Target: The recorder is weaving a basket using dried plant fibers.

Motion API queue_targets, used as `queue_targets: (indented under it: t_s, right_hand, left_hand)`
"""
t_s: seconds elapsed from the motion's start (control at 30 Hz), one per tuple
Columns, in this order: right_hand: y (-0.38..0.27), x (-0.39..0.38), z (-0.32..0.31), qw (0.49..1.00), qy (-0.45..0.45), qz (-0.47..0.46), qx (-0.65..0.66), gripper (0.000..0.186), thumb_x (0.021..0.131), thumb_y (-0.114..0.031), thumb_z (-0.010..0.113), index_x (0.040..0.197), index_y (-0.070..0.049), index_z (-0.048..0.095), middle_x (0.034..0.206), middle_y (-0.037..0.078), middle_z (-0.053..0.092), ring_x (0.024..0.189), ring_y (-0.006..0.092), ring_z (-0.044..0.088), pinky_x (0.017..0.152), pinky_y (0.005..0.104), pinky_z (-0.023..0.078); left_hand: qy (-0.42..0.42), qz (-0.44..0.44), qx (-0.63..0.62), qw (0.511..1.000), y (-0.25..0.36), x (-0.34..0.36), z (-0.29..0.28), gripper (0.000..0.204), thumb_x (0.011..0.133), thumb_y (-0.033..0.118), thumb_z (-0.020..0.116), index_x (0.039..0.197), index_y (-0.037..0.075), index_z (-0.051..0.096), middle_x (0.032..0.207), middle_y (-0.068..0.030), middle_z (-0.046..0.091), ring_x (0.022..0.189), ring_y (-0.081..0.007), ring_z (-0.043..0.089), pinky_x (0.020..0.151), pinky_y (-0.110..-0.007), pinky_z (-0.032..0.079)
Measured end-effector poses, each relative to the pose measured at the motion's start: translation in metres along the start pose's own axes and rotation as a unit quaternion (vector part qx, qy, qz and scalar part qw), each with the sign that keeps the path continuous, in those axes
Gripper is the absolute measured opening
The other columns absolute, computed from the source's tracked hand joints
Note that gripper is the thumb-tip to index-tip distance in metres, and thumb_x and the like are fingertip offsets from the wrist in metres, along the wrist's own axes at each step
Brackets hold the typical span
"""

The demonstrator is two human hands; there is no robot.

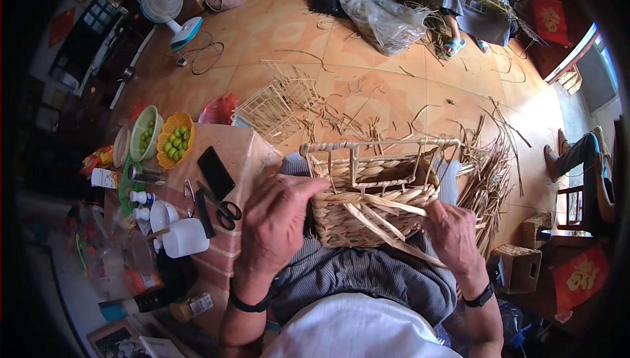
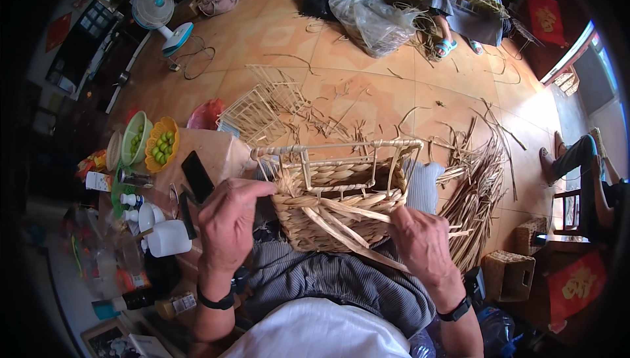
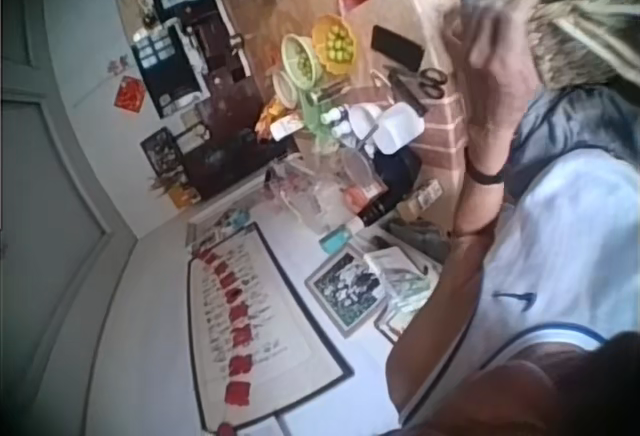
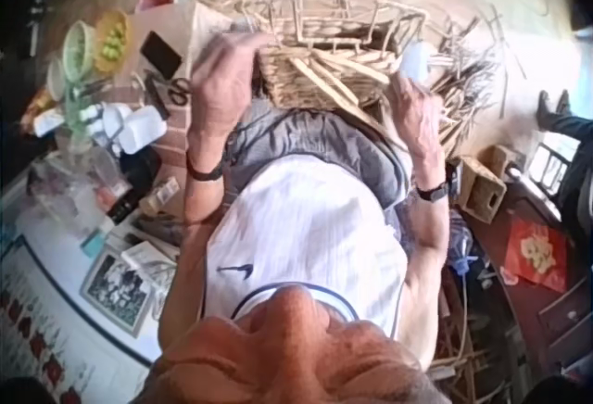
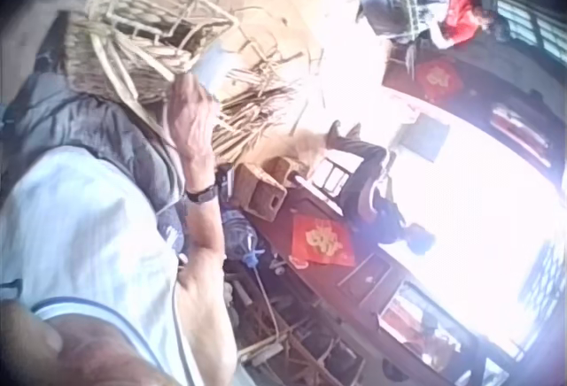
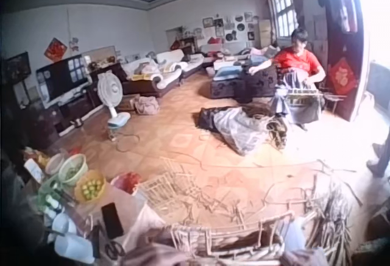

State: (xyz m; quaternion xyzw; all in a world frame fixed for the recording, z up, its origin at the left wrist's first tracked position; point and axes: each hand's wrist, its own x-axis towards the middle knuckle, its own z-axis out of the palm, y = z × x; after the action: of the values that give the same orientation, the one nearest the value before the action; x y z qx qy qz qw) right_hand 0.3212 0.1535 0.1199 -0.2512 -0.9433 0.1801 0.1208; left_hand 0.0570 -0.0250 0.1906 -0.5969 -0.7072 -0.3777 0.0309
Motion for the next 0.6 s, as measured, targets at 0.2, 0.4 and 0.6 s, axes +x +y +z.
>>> queue_targets:
  t_s: [0.2, 0.4, 0.6]
  right_hand:
    - [0.025, -0.025, -0.001, 0.996, 0.036, 0.079, 0.011, 0.035, 0.098, -0.034, 0.073, 0.113, -0.004, 0.064, 0.098, 0.014, 0.062, 0.096, 0.0346, 0.062, 0.084, 0.0486, 0.049]
    - [-0.04, -0.017, -0.004, 0.988, 0.151, -0.008, 0.038, 0.048, 0.081, -0.024, 0.089, 0.118, -0.005, 0.064, 0.101, 0.011, 0.063, 0.087, 0.0313, 0.066, 0.071, 0.0418, 0.054]
    - [-0.081, 0.004, 0.043, 0.986, 0.064, 0.019, 0.154, 0.049, 0.088, -0.017, 0.084, 0.125, -0.004, 0.055, 0.097, 0.013, 0.065, 0.077, 0.0342, 0.071, 0.06, 0.0443, 0.055]
  left_hand:
    - [-0.094, 0.011, 0.046, 0.994, 0.012, -0.007, 0.032, 0.044, 0.083, -0.012, 0.06, 0.123, 0.003, 0.07, 0.116, -0.015, 0.072, 0.113, -0.0335, 0.069, 0.099, -0.044, 0.057]
    - [-0.125, 0.001, 0.042, 0.991, 0.013, -0.013, 0.042, 0.045, 0.09, -0.005, 0.06, 0.133, 0.004, 0.065, 0.118, -0.0141, 0.068, 0.114, -0.0333, 0.067, 0.102, -0.046, 0.054]
    - [-0.12, -0.037, -0.016, 0.992, 0.006, -0.013, 0.042, 0.051, 0.084, -0.007, 0.073, 0.132, 0.008, 0.066, 0.122, -0.0128, 0.069, 0.116, -0.0346, 0.068, 0.099, -0.044, 0.057]
